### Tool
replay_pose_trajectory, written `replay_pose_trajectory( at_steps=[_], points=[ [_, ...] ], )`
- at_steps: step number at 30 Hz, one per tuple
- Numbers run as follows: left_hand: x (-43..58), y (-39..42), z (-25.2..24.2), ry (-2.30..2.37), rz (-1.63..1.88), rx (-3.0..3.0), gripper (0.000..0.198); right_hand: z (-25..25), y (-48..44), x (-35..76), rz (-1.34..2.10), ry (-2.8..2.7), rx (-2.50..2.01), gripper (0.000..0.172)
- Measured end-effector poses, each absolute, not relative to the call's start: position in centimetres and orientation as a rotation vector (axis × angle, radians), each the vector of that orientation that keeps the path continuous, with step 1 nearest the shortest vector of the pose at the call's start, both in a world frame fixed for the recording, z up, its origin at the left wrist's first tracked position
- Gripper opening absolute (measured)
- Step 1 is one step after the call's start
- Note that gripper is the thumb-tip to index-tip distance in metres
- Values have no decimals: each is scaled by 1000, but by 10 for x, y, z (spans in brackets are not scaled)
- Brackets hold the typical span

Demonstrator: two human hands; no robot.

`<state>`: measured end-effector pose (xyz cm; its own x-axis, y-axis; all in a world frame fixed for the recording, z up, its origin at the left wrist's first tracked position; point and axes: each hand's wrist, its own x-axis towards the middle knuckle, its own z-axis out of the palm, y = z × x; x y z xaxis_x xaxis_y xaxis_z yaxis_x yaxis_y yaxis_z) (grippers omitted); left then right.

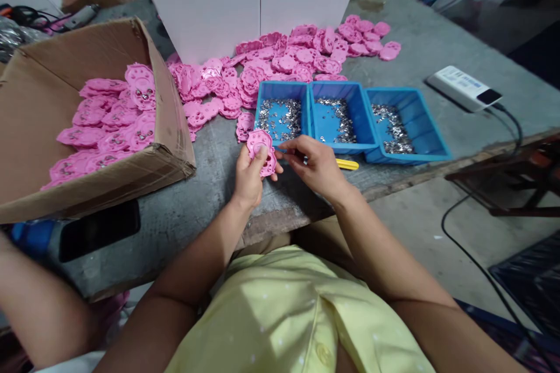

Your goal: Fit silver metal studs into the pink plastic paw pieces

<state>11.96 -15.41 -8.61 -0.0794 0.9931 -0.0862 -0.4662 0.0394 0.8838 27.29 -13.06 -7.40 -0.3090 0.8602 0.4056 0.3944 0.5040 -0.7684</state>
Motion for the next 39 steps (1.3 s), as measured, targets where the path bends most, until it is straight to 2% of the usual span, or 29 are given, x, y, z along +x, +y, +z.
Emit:
replay_pose_trajectory(
  at_steps=[4,9,14,22,27,32,39],
  points=[
    [119,-154,-86,945,1425,736,46,-76,-131,271,1010,-1651,-1068,7],
    [119,-155,-88,956,1383,788,49,-78,-130,269,1349,-1236,-1056,30],
    [121,-155,-90,994,1383,809,47,-77,-131,265,1305,-1182,-1031,28],
    [118,-156,-85,951,1285,730,53,-81,-130,267,1154,-1386,-969,22],
    [119,-155,-86,984,1305,736,52,-82,-131,268,1213,-1429,-936,23],
    [122,-155,-86,1120,1392,811,45,-83,-134,266,1260,-1436,-1080,27],
    [121,-157,-84,992,1423,826,48,-79,-133,268,1057,-1520,-1213,19]
  ],
)
